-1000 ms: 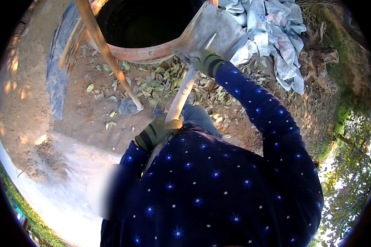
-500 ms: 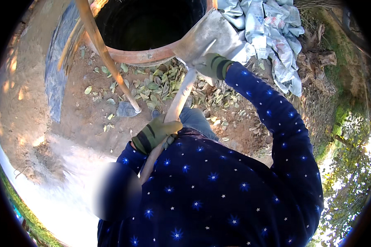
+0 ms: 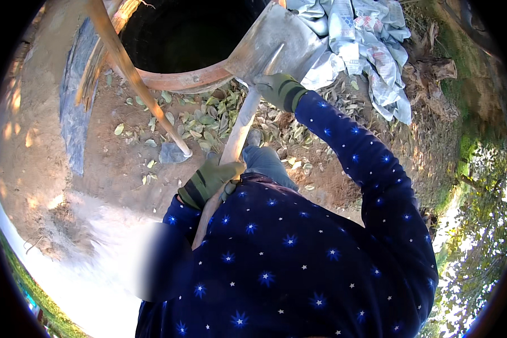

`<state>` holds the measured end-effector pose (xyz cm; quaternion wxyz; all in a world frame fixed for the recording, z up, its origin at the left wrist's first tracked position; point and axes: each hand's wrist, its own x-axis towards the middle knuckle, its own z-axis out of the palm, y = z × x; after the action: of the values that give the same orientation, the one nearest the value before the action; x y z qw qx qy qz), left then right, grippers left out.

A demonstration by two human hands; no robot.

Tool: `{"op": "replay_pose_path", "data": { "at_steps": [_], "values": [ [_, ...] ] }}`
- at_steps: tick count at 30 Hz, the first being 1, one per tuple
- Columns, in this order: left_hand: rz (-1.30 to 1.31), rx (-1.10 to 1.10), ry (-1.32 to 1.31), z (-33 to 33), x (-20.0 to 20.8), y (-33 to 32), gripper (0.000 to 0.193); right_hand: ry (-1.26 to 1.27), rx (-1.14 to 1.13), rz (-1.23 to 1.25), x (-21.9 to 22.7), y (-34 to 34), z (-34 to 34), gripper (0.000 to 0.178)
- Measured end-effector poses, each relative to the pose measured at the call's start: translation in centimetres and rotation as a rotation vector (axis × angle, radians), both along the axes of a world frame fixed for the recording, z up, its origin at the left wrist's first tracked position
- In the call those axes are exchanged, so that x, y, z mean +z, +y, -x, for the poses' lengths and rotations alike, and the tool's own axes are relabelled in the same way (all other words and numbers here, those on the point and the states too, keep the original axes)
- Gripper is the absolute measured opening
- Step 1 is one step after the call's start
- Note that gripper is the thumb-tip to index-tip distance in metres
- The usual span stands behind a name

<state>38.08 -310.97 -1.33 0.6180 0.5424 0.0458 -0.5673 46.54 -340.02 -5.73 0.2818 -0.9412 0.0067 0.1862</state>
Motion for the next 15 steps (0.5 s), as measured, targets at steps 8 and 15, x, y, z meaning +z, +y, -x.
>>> {"op": "replay_pose_path", "data": {
  "at_steps": [8, 15],
  "values": [
    [-0.007, -0.086, -0.064, -0.6, -0.4, 0.2, 0.026, 0.059, -0.060, -0.102, -1.0, -0.7, -0.4, 0.035],
    [0.094, 0.077, -0.079, 0.5, -1.7, -0.4, 0.028, 0.096, 0.095, 0.067, 0.6, -1.1, -1.2, 0.036]
  ]
}}
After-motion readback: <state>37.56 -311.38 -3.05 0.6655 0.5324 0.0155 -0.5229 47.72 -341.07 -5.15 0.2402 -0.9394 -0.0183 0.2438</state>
